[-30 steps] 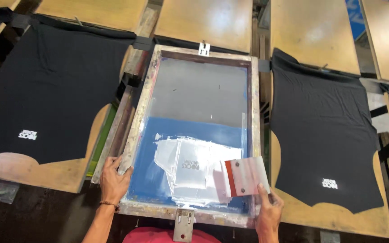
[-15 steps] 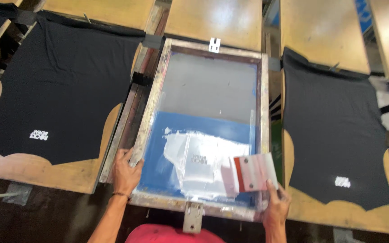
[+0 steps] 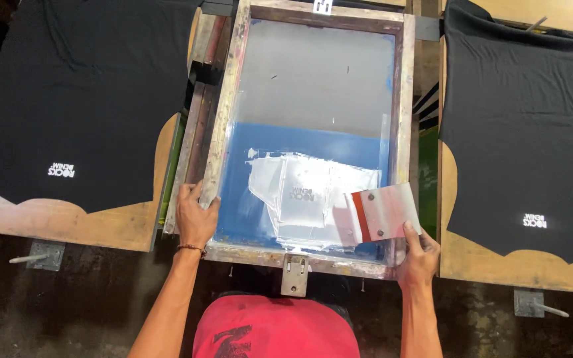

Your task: The person uses a squeegee to spread white ink across a screen printing frame positioned over a black t-shirt. They repeatedly pull the squeegee across the screen to apply the ink evenly.

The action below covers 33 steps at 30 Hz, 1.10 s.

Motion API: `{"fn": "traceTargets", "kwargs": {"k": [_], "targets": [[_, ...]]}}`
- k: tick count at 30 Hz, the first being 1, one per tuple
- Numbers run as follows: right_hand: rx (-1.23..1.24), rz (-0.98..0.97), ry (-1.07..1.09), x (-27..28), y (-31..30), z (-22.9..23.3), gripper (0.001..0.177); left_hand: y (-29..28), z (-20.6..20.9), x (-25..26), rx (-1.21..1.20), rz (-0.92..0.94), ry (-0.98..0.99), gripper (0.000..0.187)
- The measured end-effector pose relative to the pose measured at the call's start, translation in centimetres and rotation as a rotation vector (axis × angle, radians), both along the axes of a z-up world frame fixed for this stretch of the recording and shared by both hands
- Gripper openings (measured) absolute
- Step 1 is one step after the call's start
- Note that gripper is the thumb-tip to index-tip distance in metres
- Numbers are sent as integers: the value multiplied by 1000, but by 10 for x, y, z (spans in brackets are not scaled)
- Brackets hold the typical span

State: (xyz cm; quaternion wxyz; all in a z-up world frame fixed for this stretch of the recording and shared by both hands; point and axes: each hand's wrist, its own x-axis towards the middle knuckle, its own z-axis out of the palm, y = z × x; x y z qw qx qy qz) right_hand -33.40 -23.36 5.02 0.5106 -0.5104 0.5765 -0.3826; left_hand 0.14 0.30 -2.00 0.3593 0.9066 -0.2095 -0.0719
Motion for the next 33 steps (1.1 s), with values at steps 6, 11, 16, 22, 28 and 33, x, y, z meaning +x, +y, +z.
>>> {"fn": "traceTargets", "kwargs": {"k": [6, 11, 16, 22, 28, 33], "targets": [[-13, -4, 23, 5, 7, 12, 24, 0, -1, 0, 40, 5, 10, 55], [-16, 22, 76, 0, 6, 6, 22, -1, 6, -2, 112, -27, 13, 60], [-324, 283, 219, 1, -12, 17, 33, -5, 47, -13, 147, -46, -3, 65], [-810, 603, 603, 15, -44, 2, 16, -12, 55, -23, 149, -68, 10, 50], [-946, 775, 872, -1, -52, -30, 23, -12, 44, -38, 93, -163, -32, 46], [-994, 1007, 856, -21, -31, -20, 50, -16, 36, -51, 104, -206, -47, 44]]}}
